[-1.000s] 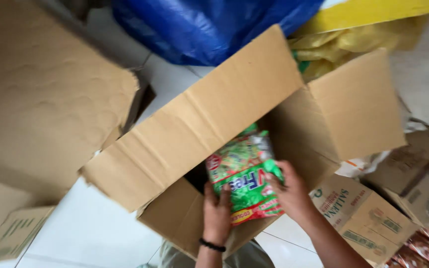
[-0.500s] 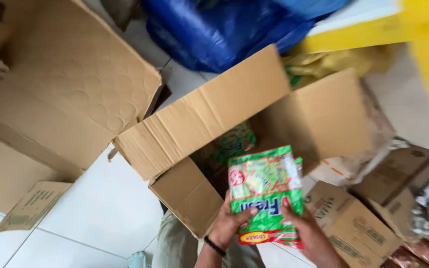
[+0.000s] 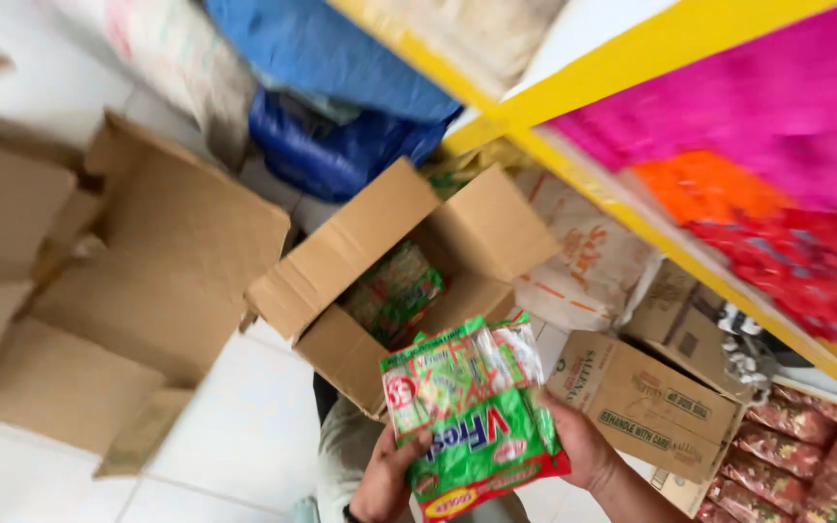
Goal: Restocking grocery store shelves with packets of snacks and candies from cardboard boxes on the floor.
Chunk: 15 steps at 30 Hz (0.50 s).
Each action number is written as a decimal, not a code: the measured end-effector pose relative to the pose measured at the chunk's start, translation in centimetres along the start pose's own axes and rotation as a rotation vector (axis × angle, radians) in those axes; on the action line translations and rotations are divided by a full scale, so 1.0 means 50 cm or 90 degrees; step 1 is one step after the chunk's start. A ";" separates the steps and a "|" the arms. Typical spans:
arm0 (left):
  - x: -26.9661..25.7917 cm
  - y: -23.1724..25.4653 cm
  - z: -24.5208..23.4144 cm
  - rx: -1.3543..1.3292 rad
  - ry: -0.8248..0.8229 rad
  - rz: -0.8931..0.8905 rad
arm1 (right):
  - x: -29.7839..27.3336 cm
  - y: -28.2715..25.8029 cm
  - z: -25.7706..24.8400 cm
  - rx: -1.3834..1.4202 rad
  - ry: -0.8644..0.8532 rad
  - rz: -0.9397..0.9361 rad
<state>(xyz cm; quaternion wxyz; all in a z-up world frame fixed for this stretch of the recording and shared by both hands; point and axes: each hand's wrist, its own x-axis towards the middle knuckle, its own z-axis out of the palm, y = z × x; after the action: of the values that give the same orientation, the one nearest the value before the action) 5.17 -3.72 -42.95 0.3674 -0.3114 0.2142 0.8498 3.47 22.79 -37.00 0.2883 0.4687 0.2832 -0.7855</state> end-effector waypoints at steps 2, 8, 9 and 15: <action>-0.047 0.021 0.041 0.034 -0.031 -0.004 | -0.055 0.001 0.005 -0.108 -0.006 -0.055; -0.179 0.052 0.053 0.025 -0.044 -0.016 | -0.214 0.014 0.053 -0.094 -0.069 -0.106; -0.204 0.071 0.065 0.001 -0.020 -0.016 | -0.234 0.019 0.052 -0.067 -0.082 -0.109; -0.277 0.162 0.039 0.211 -0.100 0.054 | -0.407 0.034 0.189 0.036 -0.129 -0.148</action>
<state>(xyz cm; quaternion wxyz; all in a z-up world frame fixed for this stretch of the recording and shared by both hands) 5.72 -14.53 -30.94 0.3929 -0.1703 0.3348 0.8394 7.31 18.72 -15.20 0.2095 0.3589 0.2828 -0.8645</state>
